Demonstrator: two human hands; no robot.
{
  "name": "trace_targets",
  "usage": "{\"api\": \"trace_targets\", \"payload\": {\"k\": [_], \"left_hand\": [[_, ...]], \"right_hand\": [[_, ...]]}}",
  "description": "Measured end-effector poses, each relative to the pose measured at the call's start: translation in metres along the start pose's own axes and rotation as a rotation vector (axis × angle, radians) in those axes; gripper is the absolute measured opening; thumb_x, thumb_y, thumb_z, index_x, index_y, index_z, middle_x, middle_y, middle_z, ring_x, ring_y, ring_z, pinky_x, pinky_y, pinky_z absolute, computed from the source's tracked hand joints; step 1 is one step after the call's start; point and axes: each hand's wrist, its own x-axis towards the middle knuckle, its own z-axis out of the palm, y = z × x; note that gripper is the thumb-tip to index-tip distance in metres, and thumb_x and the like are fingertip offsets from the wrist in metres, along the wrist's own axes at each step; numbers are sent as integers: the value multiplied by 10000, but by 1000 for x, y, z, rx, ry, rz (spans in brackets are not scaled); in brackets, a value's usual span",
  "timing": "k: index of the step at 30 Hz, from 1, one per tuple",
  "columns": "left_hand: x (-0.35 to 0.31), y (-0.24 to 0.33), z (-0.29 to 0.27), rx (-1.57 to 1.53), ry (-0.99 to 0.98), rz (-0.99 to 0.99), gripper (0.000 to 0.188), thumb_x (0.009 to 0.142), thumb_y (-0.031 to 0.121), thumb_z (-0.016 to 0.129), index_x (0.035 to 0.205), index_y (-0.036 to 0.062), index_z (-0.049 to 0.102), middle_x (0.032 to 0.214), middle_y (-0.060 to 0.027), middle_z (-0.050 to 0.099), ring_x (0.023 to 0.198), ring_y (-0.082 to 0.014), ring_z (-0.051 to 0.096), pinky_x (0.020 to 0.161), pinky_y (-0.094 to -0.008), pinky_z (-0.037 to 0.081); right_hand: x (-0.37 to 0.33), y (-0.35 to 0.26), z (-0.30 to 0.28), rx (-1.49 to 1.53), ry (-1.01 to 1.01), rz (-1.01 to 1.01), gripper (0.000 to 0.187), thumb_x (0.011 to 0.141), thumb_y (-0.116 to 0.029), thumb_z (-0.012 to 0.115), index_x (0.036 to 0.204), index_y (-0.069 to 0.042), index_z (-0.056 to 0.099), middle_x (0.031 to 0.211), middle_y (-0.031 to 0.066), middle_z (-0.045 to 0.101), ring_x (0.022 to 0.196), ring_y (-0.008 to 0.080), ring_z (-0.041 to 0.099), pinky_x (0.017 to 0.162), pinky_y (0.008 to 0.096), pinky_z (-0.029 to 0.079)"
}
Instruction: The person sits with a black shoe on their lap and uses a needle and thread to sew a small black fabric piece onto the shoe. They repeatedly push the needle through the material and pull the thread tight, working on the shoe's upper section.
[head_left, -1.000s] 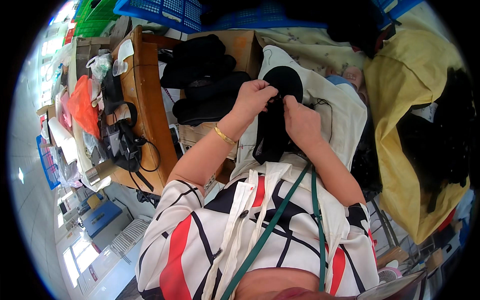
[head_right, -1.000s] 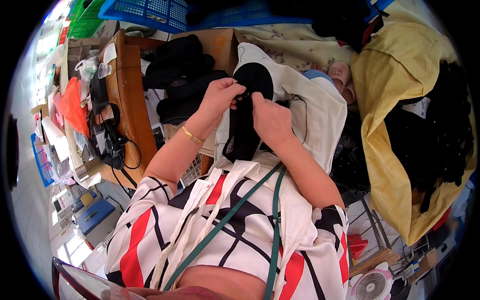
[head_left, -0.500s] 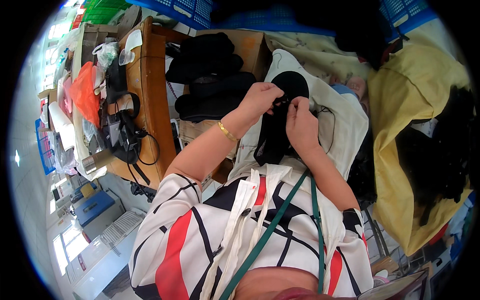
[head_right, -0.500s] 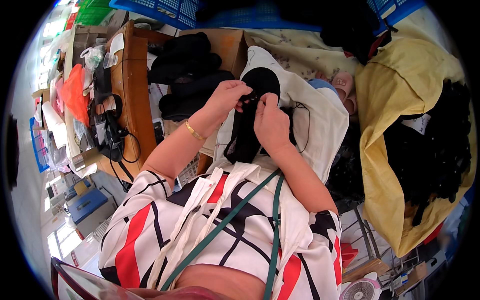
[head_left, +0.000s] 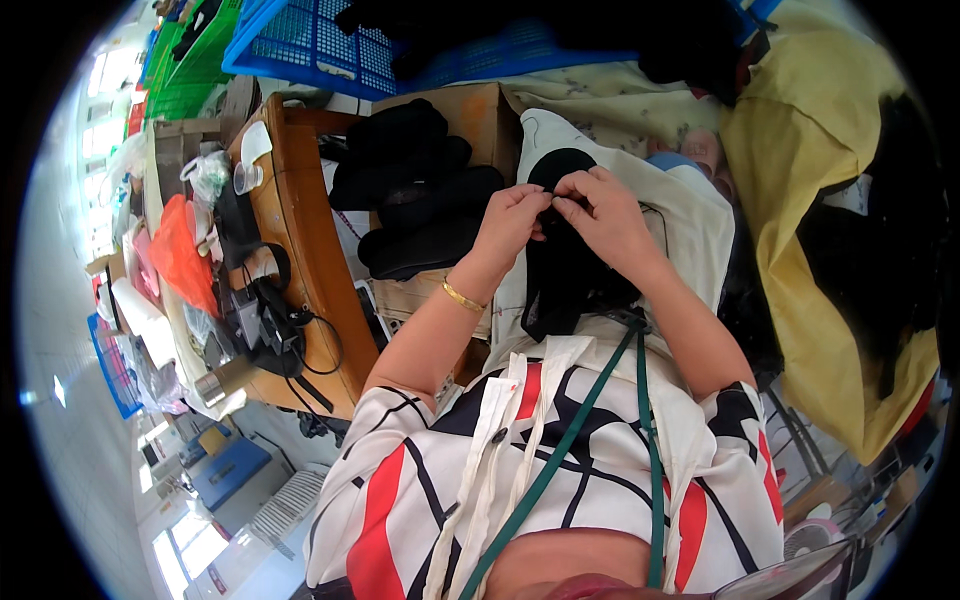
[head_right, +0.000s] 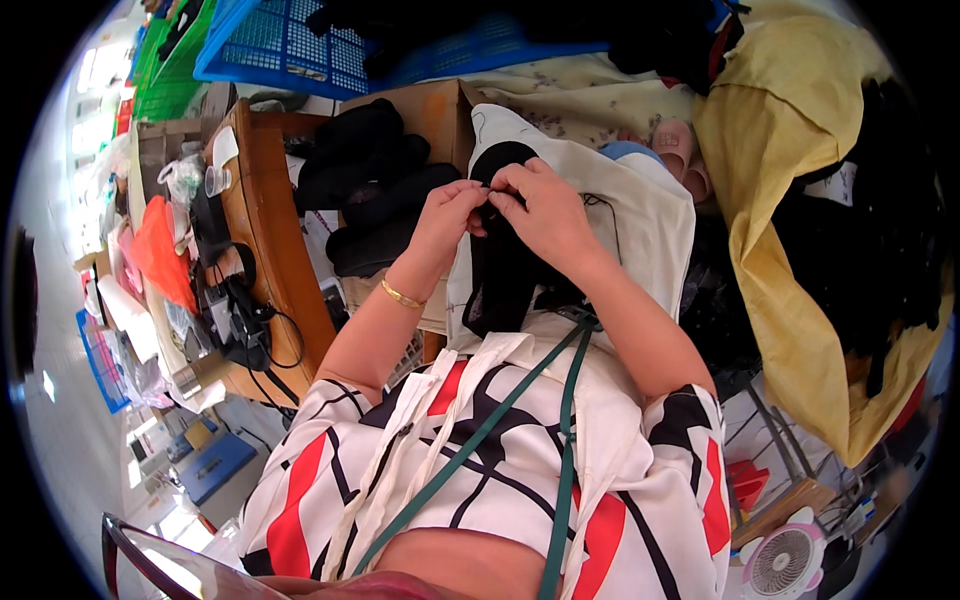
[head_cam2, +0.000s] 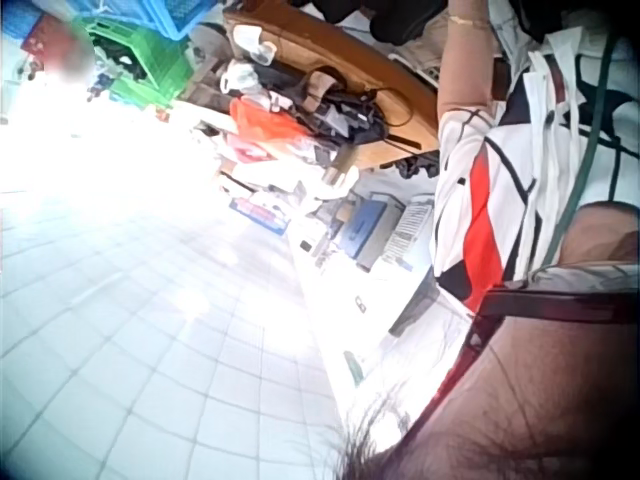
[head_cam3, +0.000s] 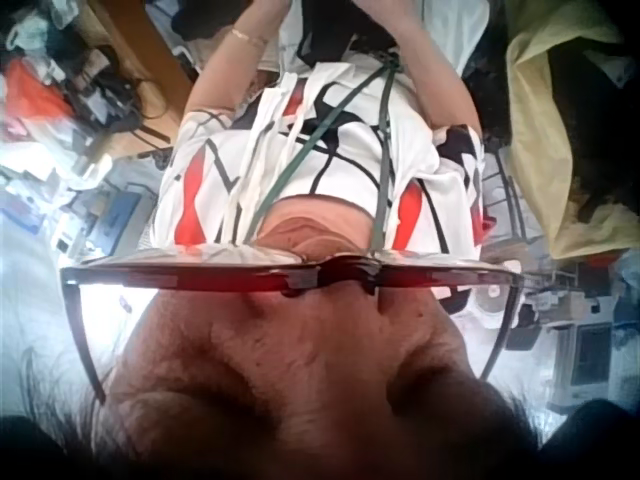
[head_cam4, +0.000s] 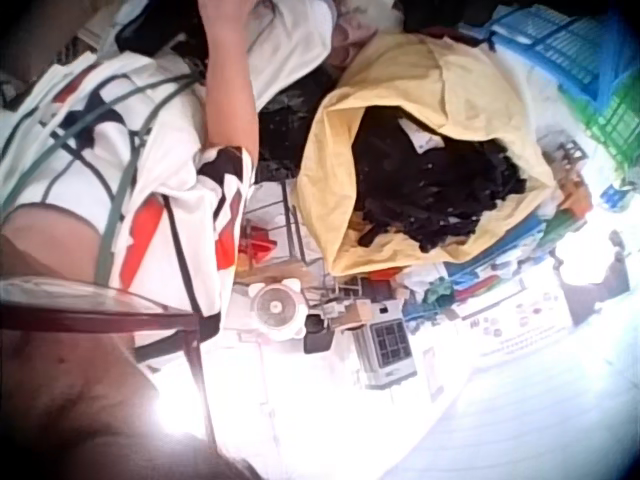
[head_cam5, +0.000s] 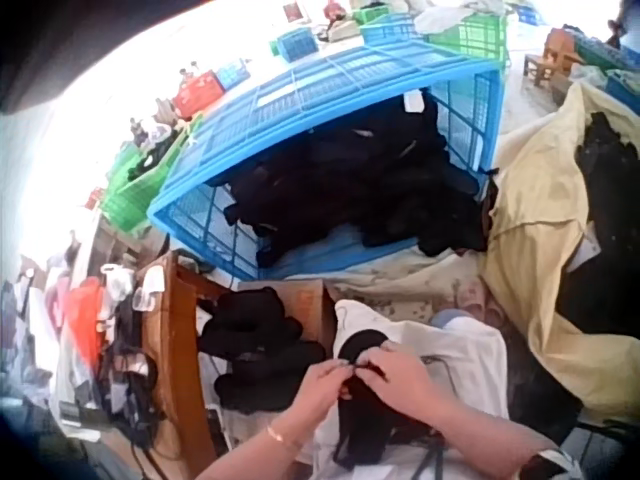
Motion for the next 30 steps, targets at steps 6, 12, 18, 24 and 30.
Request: {"api": "trace_targets", "payload": {"k": [6, 12, 18, 24, 30], "left_hand": [[0, -2, 5, 74, -9, 59, 158, 913, 175, 643, 968, 31, 675, 730, 34, 586, 582, -47, 527, 533, -225, 495], [-2, -1, 6, 157, -1, 105, 205, 928, 211, 640, 911, 11, 682, 712, 23, 585, 595, -48, 528, 511, -209, 463], [-5, -7, 1, 181, -2, 170, 214, 937, 226, 640, 911, 18, 683, 708, 25, 581, 601, -44, 528, 510, -207, 459], [-3, -1, 4, 185, -38, 143, 210, 940, 246, 653, 901, 41, 677, 718, 37, 570, 593, -36, 507, 528, -199, 461], [-10, -1, 7, 635, 127, 505, 154, 906, 177, 650, 994, 50, 651, 740, -51, 586, 656, -148, 572, 580, -267, 488]], "right_hand": [[29, 31, 11, -151, 388, -291, 133, 910, -190, 645, 879, -78, 581, 839, 76, 590, 698, 247, 625, 598, 361, 482], [14, 4, -29, 866, -98, 427, 120, 999, -211, 552, 995, -94, 526, 805, 18, 605, 563, 96, 583, 479, 221, 452], [-27, 106, -197, 1361, 517, 250, 113, 862, 36, 555, 807, -61, 537, 753, 26, 536, 645, 133, 540, 640, 296, 527], [-125, 162, -429, 557, 1433, 12, 130, 882, -23, 558, 938, 91, 586, 886, 152, 624, 793, 247, 661, 753, 298, 566], [-62, 79, -243, 122, 939, 117, 218, 904, -34, 580, 1112, 16, 625, 928, 75, 662, 792, 146, 636, 748, 258, 516]]}}
